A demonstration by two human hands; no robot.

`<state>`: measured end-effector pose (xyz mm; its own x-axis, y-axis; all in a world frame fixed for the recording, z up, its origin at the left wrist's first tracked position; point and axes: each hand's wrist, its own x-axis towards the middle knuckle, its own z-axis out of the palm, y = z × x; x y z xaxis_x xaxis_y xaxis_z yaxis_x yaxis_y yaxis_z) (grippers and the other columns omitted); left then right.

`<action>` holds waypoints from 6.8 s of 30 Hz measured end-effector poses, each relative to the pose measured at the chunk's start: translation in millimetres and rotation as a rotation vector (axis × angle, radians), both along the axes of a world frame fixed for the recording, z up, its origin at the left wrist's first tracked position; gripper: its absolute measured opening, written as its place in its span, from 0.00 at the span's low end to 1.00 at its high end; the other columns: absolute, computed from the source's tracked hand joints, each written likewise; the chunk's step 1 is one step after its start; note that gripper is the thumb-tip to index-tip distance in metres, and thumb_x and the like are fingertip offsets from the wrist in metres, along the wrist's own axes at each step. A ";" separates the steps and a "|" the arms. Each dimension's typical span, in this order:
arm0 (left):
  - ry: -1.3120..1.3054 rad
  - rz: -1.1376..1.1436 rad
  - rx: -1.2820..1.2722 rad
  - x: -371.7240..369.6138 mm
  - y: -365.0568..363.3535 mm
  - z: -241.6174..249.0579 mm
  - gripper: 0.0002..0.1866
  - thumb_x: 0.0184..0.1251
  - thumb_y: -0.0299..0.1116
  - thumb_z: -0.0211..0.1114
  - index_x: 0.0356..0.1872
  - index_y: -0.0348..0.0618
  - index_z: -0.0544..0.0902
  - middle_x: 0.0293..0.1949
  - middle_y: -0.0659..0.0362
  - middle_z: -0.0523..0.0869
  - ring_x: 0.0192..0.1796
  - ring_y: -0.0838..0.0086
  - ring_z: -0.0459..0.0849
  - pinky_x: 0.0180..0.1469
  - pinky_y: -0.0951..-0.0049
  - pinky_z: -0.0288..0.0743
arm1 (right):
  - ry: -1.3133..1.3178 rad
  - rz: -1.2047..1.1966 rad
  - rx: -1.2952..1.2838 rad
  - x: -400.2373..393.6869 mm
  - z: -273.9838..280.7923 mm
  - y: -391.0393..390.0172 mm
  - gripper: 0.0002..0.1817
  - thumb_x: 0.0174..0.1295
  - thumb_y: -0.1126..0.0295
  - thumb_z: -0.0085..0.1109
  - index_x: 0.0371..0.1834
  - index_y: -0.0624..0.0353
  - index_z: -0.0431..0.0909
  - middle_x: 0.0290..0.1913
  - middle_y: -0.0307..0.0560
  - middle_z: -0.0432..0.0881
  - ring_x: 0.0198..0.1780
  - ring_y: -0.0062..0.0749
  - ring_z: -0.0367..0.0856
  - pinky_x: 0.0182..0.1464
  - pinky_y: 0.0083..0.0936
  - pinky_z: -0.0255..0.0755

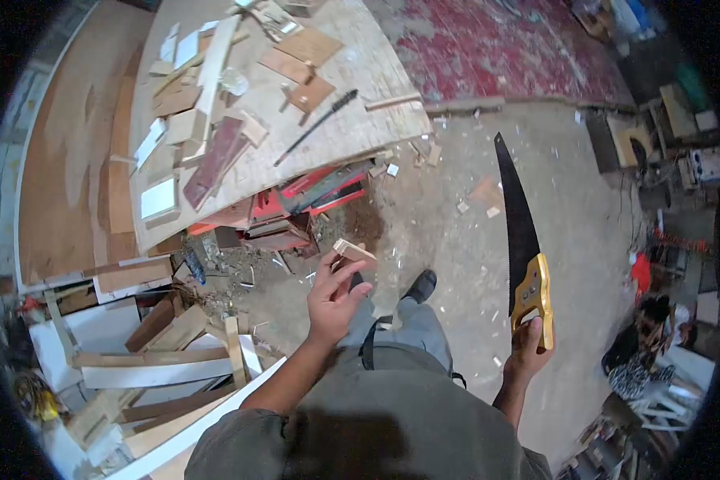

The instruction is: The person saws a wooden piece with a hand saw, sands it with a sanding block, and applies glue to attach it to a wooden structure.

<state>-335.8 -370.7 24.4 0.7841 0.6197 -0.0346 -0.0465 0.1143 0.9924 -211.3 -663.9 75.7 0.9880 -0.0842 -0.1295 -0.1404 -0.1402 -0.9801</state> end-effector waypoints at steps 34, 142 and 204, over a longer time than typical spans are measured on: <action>-0.474 0.002 -0.570 -61.9 117.4 146.1 0.22 0.74 0.25 0.56 0.66 0.39 0.64 0.55 0.46 0.78 0.58 0.55 0.83 0.62 0.56 0.80 | -0.017 0.136 0.192 -43.4 54.6 129.4 0.17 0.68 0.58 0.63 0.47 0.62 0.79 0.25 0.30 0.69 0.23 0.13 0.65 0.25 0.14 0.59; 0.612 0.658 -0.099 51.2 295.6 -78.1 0.14 0.76 0.26 0.54 0.59 0.38 0.76 0.47 0.57 0.85 0.48 0.74 0.85 0.45 0.76 0.79 | -0.544 1.226 -0.740 339.7 -199.3 614.8 0.16 0.64 0.58 0.62 0.52 0.50 0.85 0.45 0.48 0.87 0.43 0.45 0.87 0.44 0.38 0.79; 1.361 0.255 0.533 3.6 518.2 -226.5 0.58 0.34 0.53 0.86 0.66 0.31 0.66 0.65 0.33 0.70 0.69 0.41 0.69 0.71 0.51 0.64 | 0.172 1.081 0.477 283.1 75.9 472.0 0.17 0.71 0.70 0.40 0.56 0.68 0.73 0.37 0.40 0.75 0.35 0.21 0.71 0.42 0.22 0.69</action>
